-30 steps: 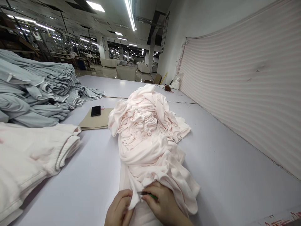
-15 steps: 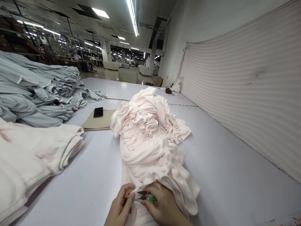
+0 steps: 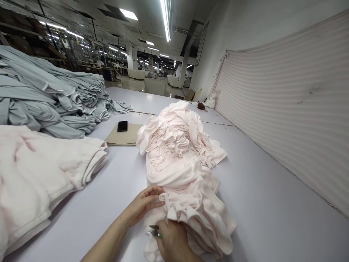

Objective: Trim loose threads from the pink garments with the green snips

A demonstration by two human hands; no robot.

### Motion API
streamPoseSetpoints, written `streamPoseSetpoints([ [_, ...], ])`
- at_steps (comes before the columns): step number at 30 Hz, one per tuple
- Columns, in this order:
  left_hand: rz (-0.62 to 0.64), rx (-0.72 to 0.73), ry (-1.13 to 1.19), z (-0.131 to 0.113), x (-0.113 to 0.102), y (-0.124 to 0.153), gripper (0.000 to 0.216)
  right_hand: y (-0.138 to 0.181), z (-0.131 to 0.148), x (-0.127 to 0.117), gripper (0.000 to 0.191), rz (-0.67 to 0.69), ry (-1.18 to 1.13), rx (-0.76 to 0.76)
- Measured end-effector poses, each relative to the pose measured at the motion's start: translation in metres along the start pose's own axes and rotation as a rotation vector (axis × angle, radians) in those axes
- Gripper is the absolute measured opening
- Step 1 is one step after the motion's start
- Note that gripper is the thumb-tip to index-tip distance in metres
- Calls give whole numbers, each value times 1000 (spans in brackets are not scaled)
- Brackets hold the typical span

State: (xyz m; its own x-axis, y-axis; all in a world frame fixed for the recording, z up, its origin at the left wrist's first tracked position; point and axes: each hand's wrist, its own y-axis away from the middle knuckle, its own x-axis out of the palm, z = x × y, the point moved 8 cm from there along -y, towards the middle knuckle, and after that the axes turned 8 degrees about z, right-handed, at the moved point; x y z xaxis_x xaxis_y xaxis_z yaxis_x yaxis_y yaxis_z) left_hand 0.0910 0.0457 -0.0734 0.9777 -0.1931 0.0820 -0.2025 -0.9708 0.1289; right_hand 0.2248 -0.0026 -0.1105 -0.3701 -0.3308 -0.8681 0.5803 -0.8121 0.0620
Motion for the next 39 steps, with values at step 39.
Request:
streamPoseSetpoints([
  [39, -298, 826, -912, 15, 46, 66, 22, 4, -16, -70, 12, -92, -461, -86],
])
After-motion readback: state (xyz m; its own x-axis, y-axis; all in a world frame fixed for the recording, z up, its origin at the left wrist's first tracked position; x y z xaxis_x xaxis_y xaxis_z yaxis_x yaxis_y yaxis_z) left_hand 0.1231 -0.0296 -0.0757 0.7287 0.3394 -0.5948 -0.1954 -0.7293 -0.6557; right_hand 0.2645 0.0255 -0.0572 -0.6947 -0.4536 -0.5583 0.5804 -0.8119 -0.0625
